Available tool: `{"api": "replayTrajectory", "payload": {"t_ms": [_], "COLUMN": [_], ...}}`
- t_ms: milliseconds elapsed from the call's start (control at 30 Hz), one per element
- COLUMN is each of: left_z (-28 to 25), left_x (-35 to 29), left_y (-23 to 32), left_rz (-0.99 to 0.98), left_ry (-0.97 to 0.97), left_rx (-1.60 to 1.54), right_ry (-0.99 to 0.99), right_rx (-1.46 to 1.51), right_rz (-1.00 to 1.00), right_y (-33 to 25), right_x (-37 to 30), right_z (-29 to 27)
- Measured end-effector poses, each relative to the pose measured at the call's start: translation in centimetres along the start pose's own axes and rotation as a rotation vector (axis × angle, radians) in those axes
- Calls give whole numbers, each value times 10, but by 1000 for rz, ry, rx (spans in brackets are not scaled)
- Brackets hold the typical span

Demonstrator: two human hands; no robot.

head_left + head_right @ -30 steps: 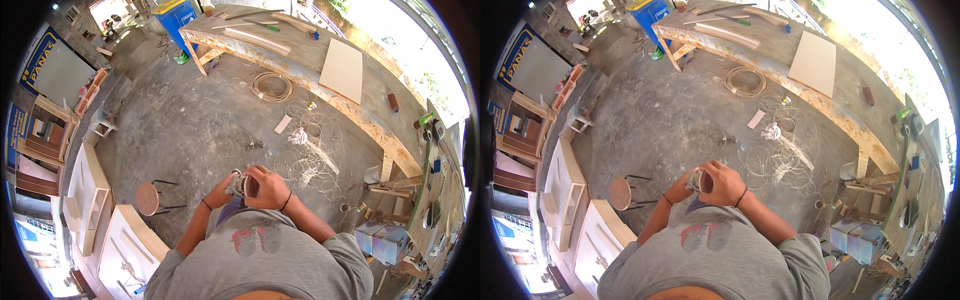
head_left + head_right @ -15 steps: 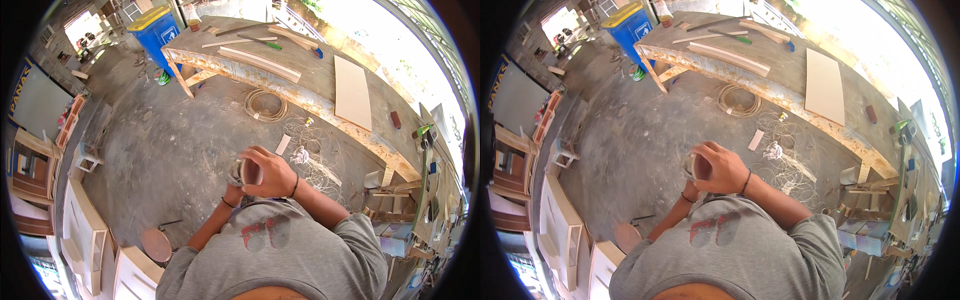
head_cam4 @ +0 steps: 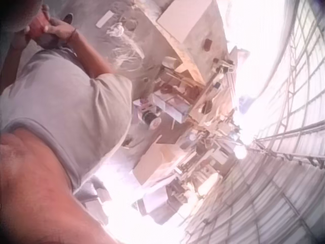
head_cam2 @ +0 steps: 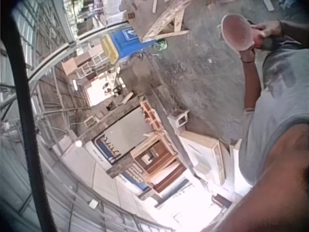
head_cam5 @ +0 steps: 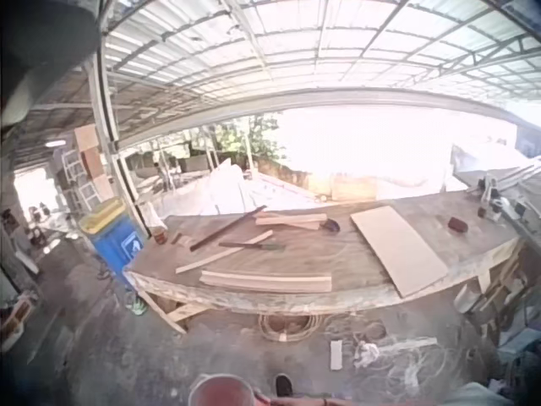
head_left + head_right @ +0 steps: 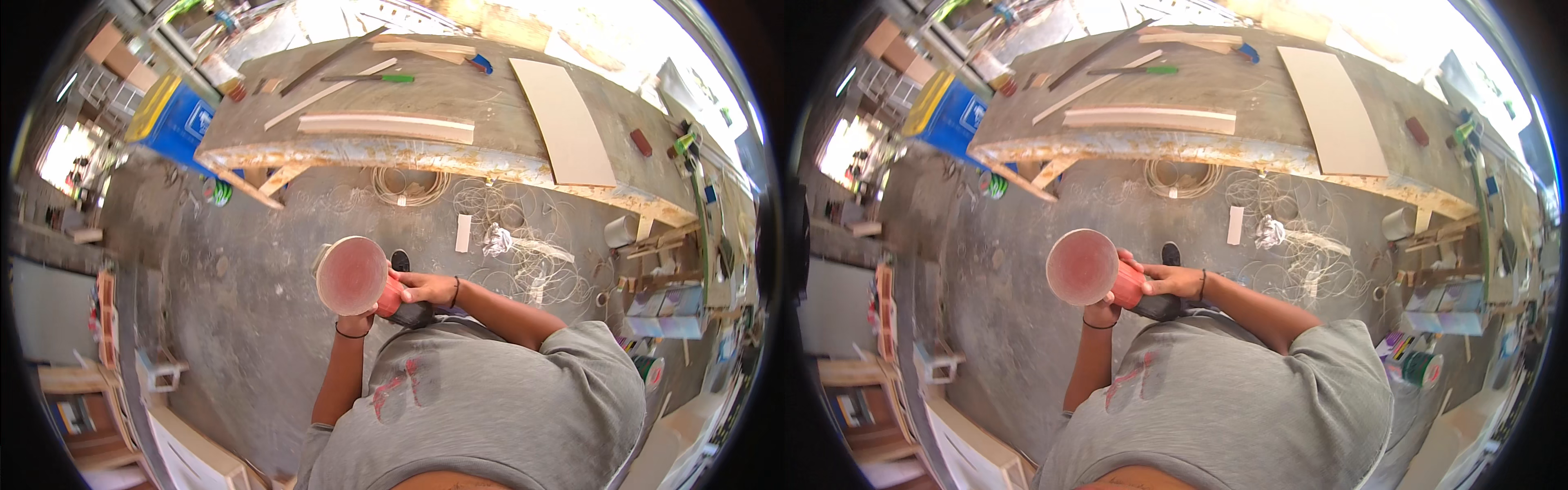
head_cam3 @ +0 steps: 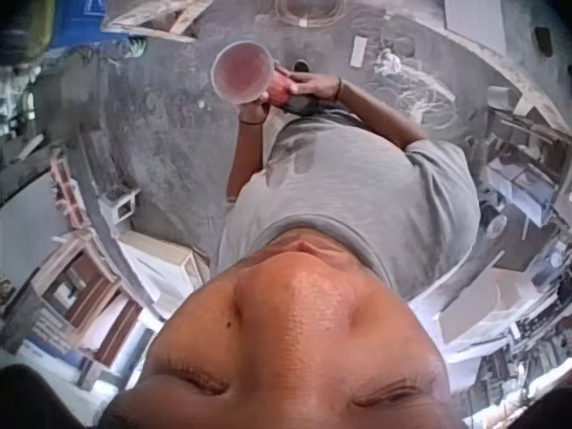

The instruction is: The person smooths the edges of a piece of wood using a hand file and then uses a power angle grinder to sand the same piece of wood.

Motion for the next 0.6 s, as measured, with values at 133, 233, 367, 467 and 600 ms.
{"api": "replayTrajectory", "payload": {"t_ms": [133, 233, 367, 467, 600], "left_z": [-61, -78, -108, -100, -119], "left_x": [78, 142, 187, 224, 287], "left_y": [6, 22, 28, 32, 29], "left_rz": [90, 24, -110, -245, -347], "left_ry": [79, -57, 24, 96, -124], "left_rx": [159, 82, 105, 28, 118], "right_ry": [128, 338, 685, 932, 1111], "right_rx": [-32, -171, -481, -556, -483], "right_rz": [-69, -5, 44, 29, 33], "right_y": [-16, -47, -83, -96, -100], "right_x": [57, 79, 100, 112, 134], "right_z": [-39, -77, -100, -108, -124]}}
Point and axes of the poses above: each hand's wrist, its own x-axis towards the middle knuckle, its own z-axis out of the palm, y = z × x, the point moved 3 cm from there along x, towards the middle knuckle, and after that the axes turned 6 degrees about -x, right-handed, at the moved point
